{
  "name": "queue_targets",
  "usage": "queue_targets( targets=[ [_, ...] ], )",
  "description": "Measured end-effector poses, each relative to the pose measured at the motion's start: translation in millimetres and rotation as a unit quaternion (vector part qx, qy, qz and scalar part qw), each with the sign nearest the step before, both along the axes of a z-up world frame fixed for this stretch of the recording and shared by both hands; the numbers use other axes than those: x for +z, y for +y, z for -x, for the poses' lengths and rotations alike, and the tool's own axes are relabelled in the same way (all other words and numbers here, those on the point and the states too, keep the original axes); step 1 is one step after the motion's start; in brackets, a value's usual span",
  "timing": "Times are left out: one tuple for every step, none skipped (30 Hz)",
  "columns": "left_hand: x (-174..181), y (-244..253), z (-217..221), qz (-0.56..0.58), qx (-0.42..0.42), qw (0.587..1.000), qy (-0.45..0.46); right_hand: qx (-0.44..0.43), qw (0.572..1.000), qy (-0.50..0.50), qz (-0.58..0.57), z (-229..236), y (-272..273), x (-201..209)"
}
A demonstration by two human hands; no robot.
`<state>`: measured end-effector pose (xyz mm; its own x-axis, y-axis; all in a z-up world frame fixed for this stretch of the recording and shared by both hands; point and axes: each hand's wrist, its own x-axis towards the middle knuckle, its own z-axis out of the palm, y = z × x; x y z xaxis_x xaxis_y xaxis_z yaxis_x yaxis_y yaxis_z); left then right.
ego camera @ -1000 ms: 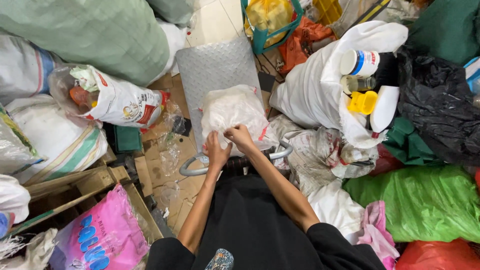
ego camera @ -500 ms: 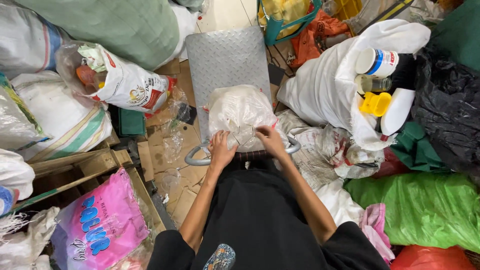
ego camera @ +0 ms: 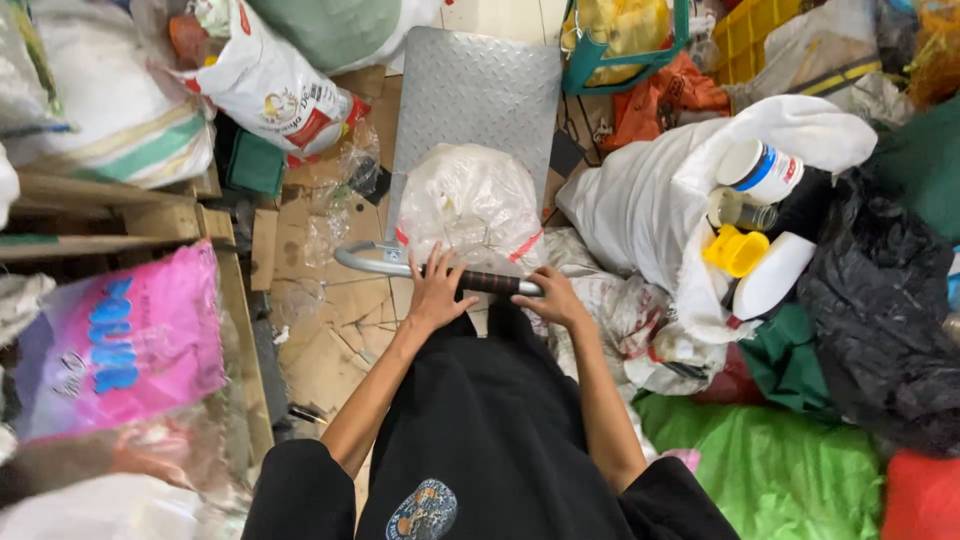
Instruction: The person places various plastic bags containing items onto a metal platform scale to weigh them. They handle a clear bag with vegetables, a white bag, and a pink bag, moving them from the floor onto the scale and then removing them.
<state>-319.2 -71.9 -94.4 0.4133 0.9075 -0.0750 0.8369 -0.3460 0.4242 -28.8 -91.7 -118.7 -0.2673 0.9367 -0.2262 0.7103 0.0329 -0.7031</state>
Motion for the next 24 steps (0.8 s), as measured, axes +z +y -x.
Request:
queue_targets(
  targets=[
    [0,-4,-4,0.001,0.008,1.0,0.0,0.008,1.0,0.0,0.001,-1,0,-1],
    [0,-8,-7,0.001,0.017,1.0,0.012,0.011,1.0,-0.005,-0.005,-1,0,-3],
    [1,-14,-9,0.003,0.023,0.999,0.027,0.012,1.0,-0.008,-0.009,0,-3,-4],
    [-7,-16,-13,0.007,0.028,0.999,0.029,0.017,1.0,-0.006,-0.006,-3,-2,-10],
    [-15,-18,-9,-0.018,0.042,0.999,0.016,0.015,0.999,-0.022,-0.021,2,-3,-17],
    [-22,-18,-3,-0.043,0.056,0.997,0.004,0.013,0.999,-0.038,-0.035,9,-4,-24],
    [-22,-16,2,-0.041,0.05,0.998,0.008,0.007,0.999,-0.033,-0.032,14,-6,-26],
    [-21,-13,8,-0.039,0.058,0.997,-0.012,0.01,0.998,-0.033,-0.057,19,-8,-27],
    [-23,-13,9,-0.037,0.07,0.996,-0.037,0.018,0.996,-0.038,-0.082,20,-10,-28],
    [-23,-18,14,-0.034,0.069,0.996,-0.037,0.017,0.996,-0.038,-0.079,29,-15,-27],
    [-23,-14,19,-0.036,0.08,0.996,-0.033,0.01,0.996,-0.048,-0.076,38,-11,-25],
    [-22,-11,25,-0.038,0.091,0.995,-0.03,0.003,0.996,-0.058,-0.073,49,-7,-23],
    [-23,-10,33,-0.042,0.093,0.994,-0.029,0.005,0.995,-0.057,-0.077,60,-8,-21],
    [-24,-10,43,-0.048,0.102,0.994,-0.013,0.002,0.996,-0.053,-0.067,72,-8,-20],
    [-26,-9,51,-0.053,0.109,0.993,0.003,-0.003,0.997,-0.05,-0.055,83,-10,-19],
    [-21,-12,56,-0.056,0.11,0.992,0.003,-0.002,0.997,-0.049,-0.058,94,-10,-19],
    [-16,-15,62,-0.068,0.116,0.991,0.028,0.007,0.998,-0.054,-0.028,107,-11,-19],
    [-10,-18,69,-0.08,0.122,0.988,0.052,0.017,0.998,-0.059,0.001,120,-11,-19],
    [-6,-24,72,-0.084,0.122,0.988,0.053,0.017,0.998,-0.058,-0.002,134,-15,-29],
    [-2,-30,77,-0.062,0.146,0.987,0.0,0.019,0.998,-0.049,0.015,149,-19,-38],
    [3,-34,83,-0.041,0.169,0.983,-0.053,0.021,0.998,-0.041,0.032,166,-21,-48],
    [3,-37,97,-0.045,0.168,0.983,-0.053,0.021,0.999,-0.041,0.028,185,-24,-56],
    [4,-40,110,-0.054,0.176,0.982,-0.036,0.018,1.0,-0.01,0.02,203,-28,-65],
    [4,-41,123,-0.063,0.183,0.981,-0.019,0.014,1.0,0.02,0.011,221,-31,-74]
  ],
)
